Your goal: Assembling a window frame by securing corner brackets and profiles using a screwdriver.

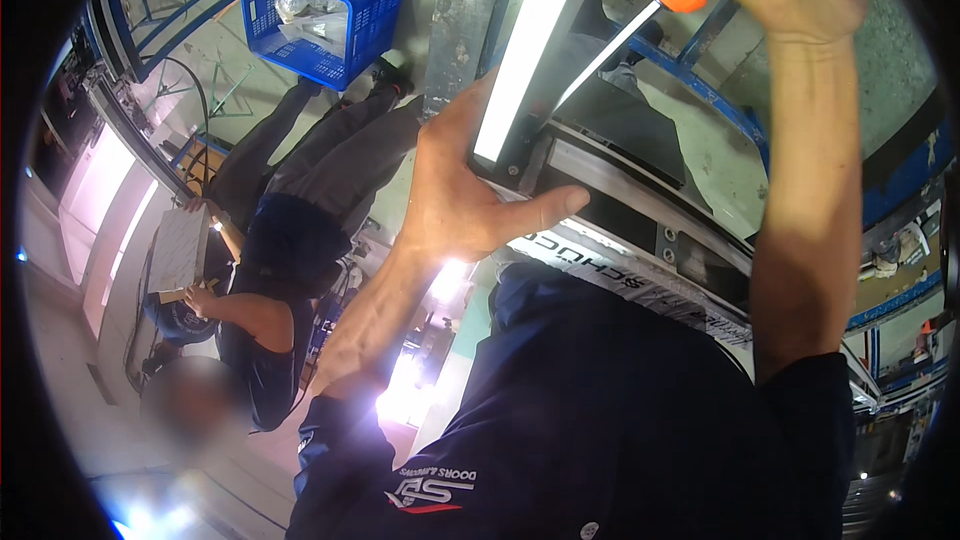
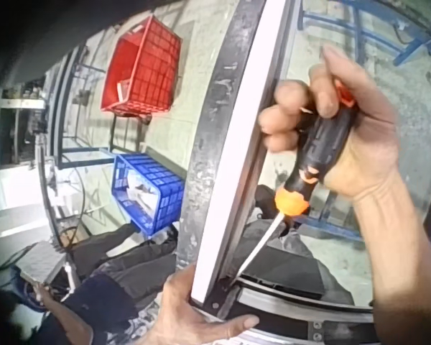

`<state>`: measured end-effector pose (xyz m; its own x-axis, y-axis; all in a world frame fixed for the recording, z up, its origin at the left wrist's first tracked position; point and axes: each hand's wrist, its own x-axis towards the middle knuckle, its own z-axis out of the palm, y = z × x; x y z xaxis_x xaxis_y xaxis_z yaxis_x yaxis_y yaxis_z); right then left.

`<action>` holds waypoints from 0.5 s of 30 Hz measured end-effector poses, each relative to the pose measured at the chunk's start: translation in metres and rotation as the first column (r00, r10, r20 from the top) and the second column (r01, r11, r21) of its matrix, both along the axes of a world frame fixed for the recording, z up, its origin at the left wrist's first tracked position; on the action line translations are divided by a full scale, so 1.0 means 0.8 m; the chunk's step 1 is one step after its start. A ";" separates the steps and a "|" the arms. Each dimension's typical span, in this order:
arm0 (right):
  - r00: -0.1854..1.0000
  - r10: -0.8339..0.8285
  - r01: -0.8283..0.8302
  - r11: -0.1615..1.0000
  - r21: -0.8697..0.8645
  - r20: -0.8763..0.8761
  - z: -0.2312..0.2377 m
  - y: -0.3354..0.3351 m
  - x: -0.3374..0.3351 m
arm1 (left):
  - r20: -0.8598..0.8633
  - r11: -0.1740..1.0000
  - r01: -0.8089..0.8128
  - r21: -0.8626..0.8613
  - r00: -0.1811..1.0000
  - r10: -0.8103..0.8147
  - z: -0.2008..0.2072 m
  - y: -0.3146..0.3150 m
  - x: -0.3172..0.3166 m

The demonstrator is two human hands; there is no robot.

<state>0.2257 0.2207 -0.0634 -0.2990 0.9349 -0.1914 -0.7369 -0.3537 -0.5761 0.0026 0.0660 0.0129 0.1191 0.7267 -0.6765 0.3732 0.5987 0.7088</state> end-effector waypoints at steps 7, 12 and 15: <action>0.486 -0.325 -0.396 0.746 -0.536 -0.811 -0.008 0.001 -0.007 | -0.034 0.999 0.033 0.027 0.999 -0.033 0.002 0.002 -0.006; 0.940 -0.338 0.257 0.620 -0.742 0.044 0.042 -0.016 -0.039 | -0.086 0.999 0.016 -0.036 0.996 -0.019 0.005 -0.002 -0.004; 0.799 -0.215 0.495 0.766 -0.411 0.562 0.046 -0.010 -0.047 | -0.066 1.000 0.011 0.014 0.998 -0.010 0.002 -0.003 -0.003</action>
<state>0.1883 0.2124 -0.0264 0.2891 0.6640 -0.6895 -0.5666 -0.4619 -0.6824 0.0000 0.0632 0.0144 0.0820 0.7356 -0.6724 0.4256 0.5843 0.6910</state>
